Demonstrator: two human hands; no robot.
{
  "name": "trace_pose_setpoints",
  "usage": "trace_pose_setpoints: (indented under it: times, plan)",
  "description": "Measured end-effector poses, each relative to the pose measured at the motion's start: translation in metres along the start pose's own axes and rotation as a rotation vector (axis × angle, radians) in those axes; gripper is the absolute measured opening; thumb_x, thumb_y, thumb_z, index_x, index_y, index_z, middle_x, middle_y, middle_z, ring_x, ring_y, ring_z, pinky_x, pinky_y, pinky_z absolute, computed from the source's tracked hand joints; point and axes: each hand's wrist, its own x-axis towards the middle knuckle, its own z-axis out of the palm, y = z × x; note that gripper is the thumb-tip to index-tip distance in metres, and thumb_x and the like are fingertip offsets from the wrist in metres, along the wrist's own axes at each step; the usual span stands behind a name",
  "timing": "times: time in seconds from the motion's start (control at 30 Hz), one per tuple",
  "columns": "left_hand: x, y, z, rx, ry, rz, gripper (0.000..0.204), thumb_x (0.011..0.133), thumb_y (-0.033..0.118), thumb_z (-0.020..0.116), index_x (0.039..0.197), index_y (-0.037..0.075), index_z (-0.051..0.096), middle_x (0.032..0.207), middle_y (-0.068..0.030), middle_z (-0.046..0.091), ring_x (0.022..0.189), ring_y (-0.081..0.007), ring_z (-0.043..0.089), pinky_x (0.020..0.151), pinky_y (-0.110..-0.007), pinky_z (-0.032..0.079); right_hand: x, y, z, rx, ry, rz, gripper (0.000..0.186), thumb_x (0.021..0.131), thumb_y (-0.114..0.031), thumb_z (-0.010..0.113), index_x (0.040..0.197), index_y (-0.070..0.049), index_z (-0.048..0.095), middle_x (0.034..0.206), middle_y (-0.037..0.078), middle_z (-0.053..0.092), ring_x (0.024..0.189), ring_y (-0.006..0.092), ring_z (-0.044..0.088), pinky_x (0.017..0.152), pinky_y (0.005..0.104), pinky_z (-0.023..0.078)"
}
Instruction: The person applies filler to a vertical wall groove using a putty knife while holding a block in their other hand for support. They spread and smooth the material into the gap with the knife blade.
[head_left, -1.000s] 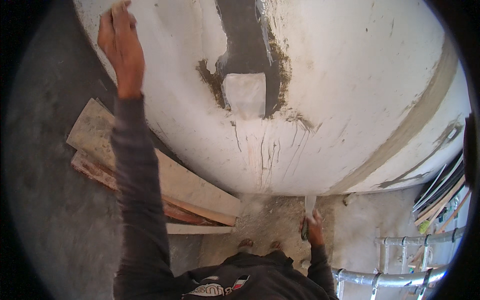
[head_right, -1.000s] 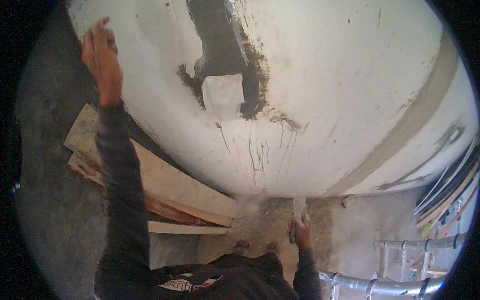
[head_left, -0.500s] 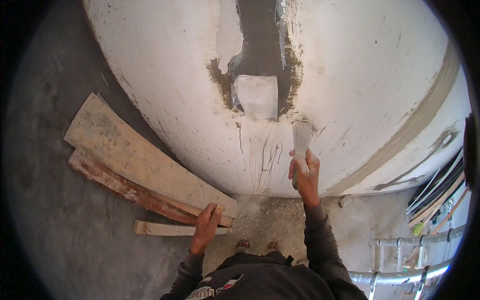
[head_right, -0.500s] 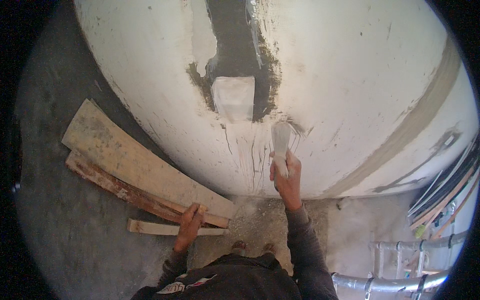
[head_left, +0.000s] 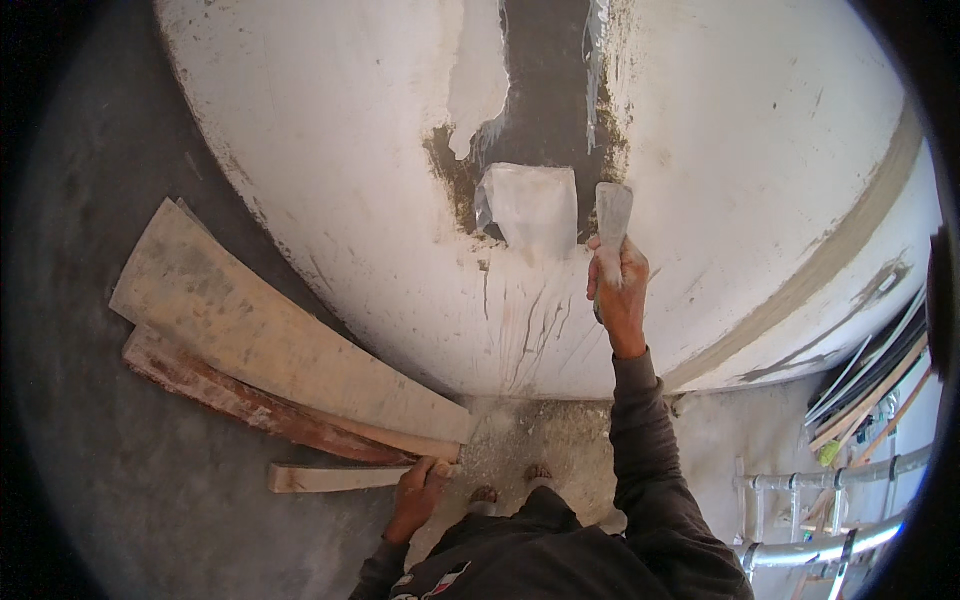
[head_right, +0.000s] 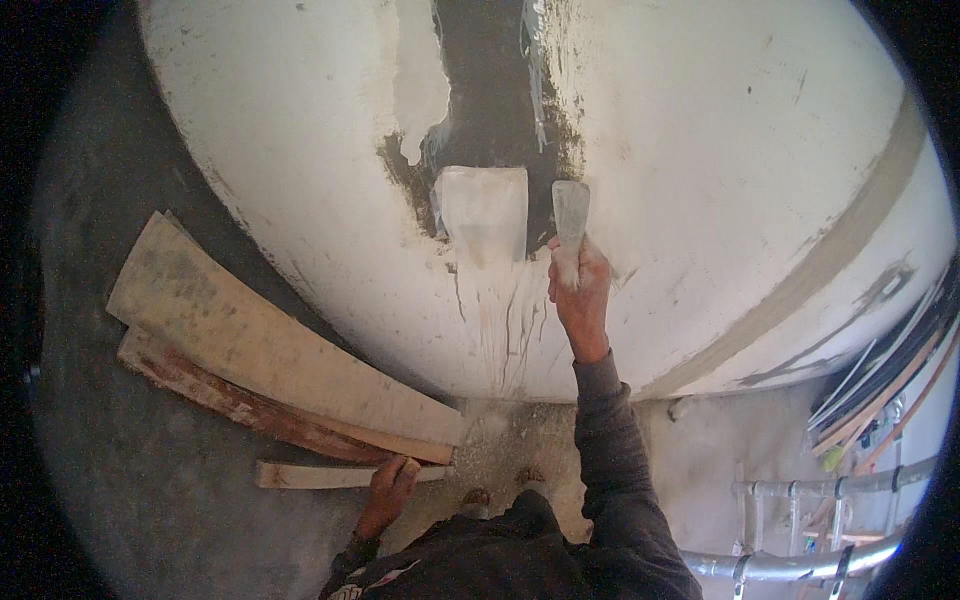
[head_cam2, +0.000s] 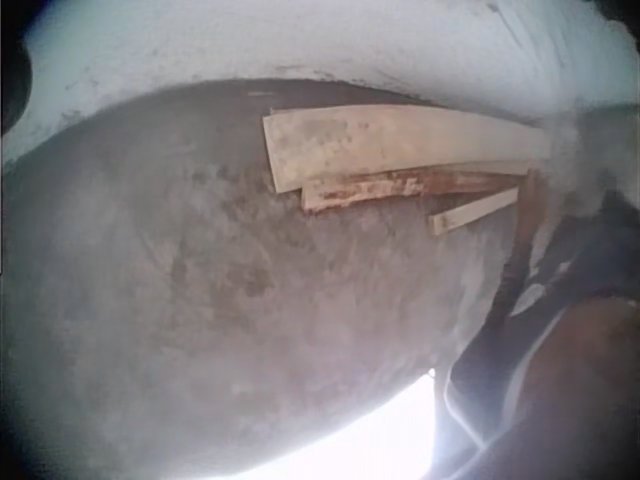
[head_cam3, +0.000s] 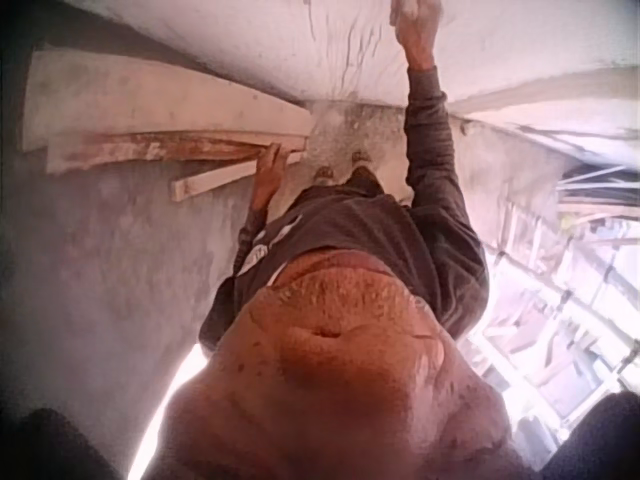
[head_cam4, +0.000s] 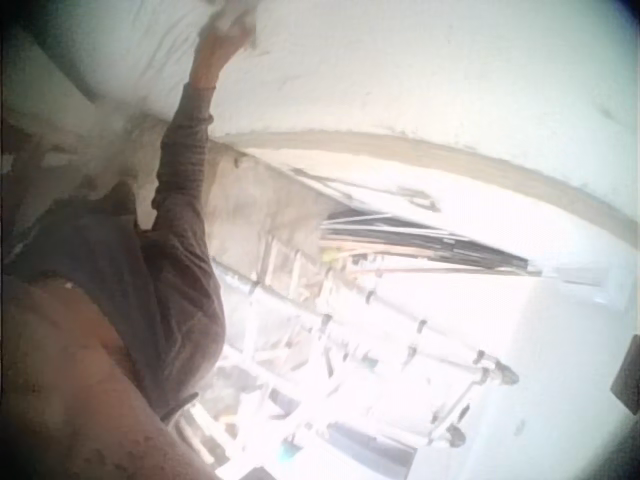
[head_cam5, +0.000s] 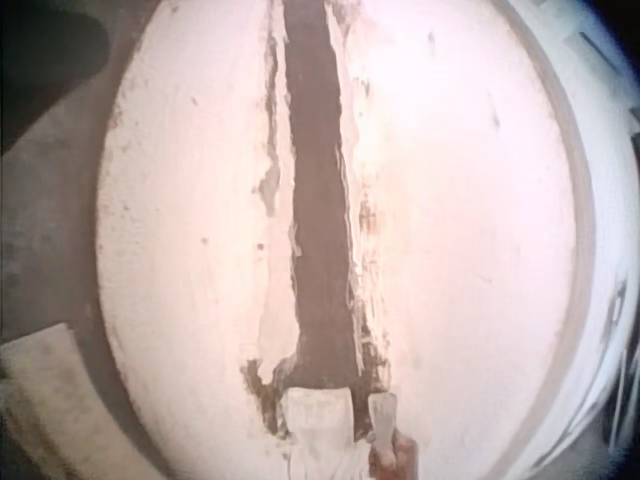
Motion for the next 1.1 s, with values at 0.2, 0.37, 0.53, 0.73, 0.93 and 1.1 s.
trace_pose_setpoints:
  times: [0.2, 0.37, 0.53, 0.73, 0.93, 1.1]
  plan:
    - [0.006, -0.010, 0.018, 0.055, 0.053, -0.114, 0.034, 0.106, 0.033, 0.053, 0.113, 0.001, 0.061, 0.081, -0.0144, 0.062, 0.072, -0.0201, 0.059, 0.067, -0.037, 0.047, 0.009, 0.018, -0.005, -0.149, -0.019, -0.072, 0.019, 0.096, -0.014, 0.053, 0.102, 0.000, 0.064, 0.062, -0.001, 0.052, 0.053, 0.0082, 0.050, 0.049, 0.0277, 0.040]
    - [0.018, 0.029, 0.037, 0.008, 0.120, -0.039, 0.032, 0.107, 0.031, 0.051, 0.106, 0.000, 0.058, 0.078, -0.0140, 0.057, 0.069, -0.0213, 0.052, 0.066, -0.037, 0.045, 0.024, 0.006, -0.011, -0.149, -0.164, -0.226, 0.016, 0.097, -0.012, 0.052, 0.101, 0.000, 0.062, 0.061, 0.000, 0.052, 0.051, 0.0083, 0.050, 0.046, 0.0276, 0.040]
    - [0.025, 0.022, 0.056, 0.020, 0.082, -0.074, 0.034, 0.107, 0.032, 0.051, 0.103, -0.001, 0.057, 0.078, -0.0148, 0.056, 0.069, -0.0231, 0.051, 0.067, -0.038, 0.045, 0.018, -0.023, -0.012, 0.031, -0.208, 0.051, 0.017, 0.098, -0.011, 0.050, 0.100, 0.001, 0.061, 0.057, -0.001, 0.050, 0.045, 0.0072, 0.047, 0.042, 0.0262, 0.038]
    - [0.024, 0.012, 0.053, -0.036, 0.070, -0.115, 0.034, 0.107, 0.031, 0.051, 0.100, -0.002, 0.056, 0.077, -0.0139, 0.052, 0.070, -0.0208, 0.049, 0.067, -0.038, 0.044, 0.030, -0.023, -0.012, 0.137, -0.234, 0.064, 0.021, 0.094, -0.013, 0.048, 0.099, 0.003, 0.061, 0.063, 0.004, 0.052, 0.044, 0.0120, 0.047, 0.041, 0.0263, 0.041]
    - [0.000, 0.003, 0.040, 0.011, 0.148, -0.127, 0.037, 0.106, 0.034, 0.051, 0.104, -0.002, 0.059, 0.077, -0.0110, 0.053, 0.073, -0.0211, 0.053, 0.070, -0.040, 0.045, 0.040, -0.059, -0.010, 0.082, -0.269, 0.018, 0.022, 0.092, -0.013, 0.051, 0.097, 0.005, 0.063, 0.062, 0.005, 0.055, 0.047, 0.0105, 0.049, 0.044, 0.0265, 0.040]
    - [-0.013, -0.006, 0.035, -0.071, 0.156, -0.231, 0.039, 0.104, 0.036, 0.053, 0.100, -0.002, 0.059, 0.075, -0.0127, 0.053, 0.068, -0.0251, 0.054, 0.067, -0.043, 0.045, 0.053, -0.073, -0.030, -0.106, -0.190, -0.193, 0.026, 0.087, -0.008, 0.049, 0.101, 0.005, 0.067, 0.066, 0.004, 0.059, 0.053, 0.0093, 0.051, 0.049, 0.0254, 0.043]
